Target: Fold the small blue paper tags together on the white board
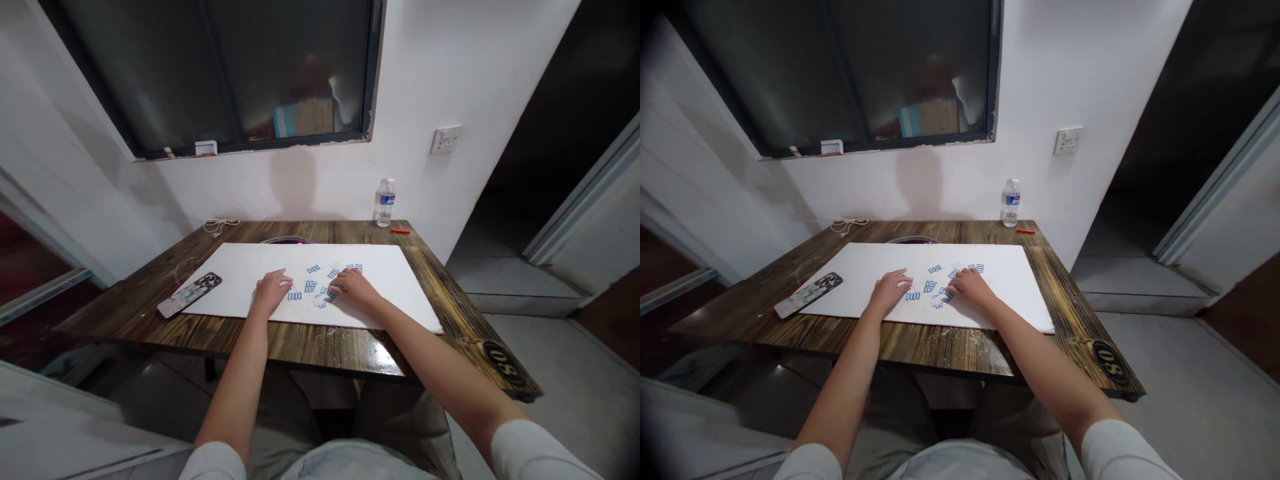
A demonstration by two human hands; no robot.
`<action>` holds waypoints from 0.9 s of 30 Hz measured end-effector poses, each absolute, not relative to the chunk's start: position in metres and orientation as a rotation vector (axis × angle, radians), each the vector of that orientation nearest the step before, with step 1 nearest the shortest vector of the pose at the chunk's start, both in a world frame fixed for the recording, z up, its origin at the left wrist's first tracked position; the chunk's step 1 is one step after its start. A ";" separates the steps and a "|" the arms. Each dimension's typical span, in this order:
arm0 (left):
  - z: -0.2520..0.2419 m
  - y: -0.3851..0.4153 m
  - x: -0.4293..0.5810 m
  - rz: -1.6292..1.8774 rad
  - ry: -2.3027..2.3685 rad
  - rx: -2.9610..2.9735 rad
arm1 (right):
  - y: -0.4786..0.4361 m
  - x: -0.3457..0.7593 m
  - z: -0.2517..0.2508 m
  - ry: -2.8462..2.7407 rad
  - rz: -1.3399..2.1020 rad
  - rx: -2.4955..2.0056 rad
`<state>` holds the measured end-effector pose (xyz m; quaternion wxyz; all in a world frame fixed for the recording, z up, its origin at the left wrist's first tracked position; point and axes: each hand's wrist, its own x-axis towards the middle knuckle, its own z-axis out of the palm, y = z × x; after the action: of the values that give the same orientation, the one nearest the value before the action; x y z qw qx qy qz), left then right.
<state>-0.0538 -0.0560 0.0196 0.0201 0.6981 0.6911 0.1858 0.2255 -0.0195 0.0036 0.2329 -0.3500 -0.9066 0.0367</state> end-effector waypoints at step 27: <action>0.022 -0.046 -0.069 0.686 2.544 2.009 | -0.022 0.225 0.004 -2.495 0.085 -0.985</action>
<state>-0.0689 -0.0458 0.0220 -0.0859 0.6041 0.7650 0.2061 0.2250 -0.0215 0.0040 0.2271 -0.3575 -0.9054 0.0309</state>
